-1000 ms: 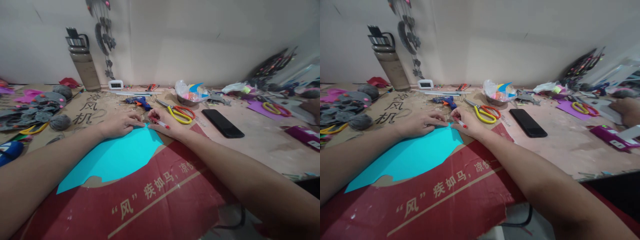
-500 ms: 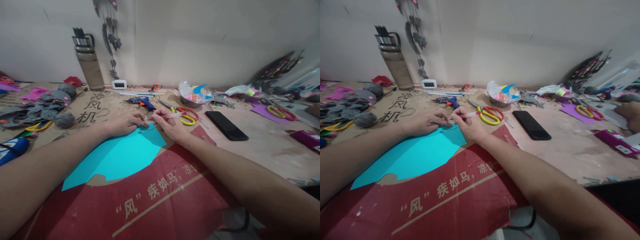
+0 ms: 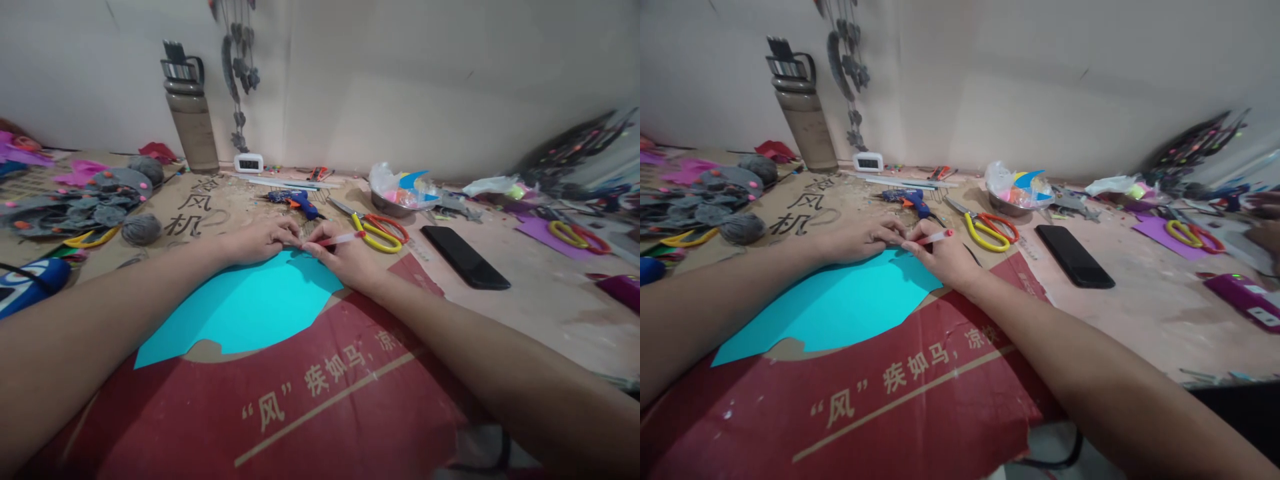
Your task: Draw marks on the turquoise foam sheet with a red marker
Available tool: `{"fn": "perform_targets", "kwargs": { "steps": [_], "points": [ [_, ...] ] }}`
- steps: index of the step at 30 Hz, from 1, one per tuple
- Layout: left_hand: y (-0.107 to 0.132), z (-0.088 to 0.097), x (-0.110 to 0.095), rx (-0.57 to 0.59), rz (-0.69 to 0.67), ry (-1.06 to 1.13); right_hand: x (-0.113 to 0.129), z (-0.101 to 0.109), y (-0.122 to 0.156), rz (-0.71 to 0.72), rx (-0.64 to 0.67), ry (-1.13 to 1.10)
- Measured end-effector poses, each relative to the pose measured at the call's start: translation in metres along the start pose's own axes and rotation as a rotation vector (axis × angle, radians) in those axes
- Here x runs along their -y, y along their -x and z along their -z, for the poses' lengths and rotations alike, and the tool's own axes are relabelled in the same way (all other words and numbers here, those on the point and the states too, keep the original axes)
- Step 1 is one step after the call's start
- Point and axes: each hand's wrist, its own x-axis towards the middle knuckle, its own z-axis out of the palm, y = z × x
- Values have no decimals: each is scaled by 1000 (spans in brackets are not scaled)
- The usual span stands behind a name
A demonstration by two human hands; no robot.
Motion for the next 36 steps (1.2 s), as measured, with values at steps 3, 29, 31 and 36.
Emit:
{"fn": "perform_targets", "kwargs": {
  "steps": [3,29,31,36],
  "points": [
    [0,-1,0,-12,-2,-1,1,0,0,7,10,32],
    [-2,-1,-2,-7,28,-2,3,-3,-4,-24,24,37],
    [-1,0,-4,-4,25,4,3,-2,-4,-28,26,32],
    [-2,0,-3,-1,14,21,4,-2,-4,-39,35,32]
  ]
}}
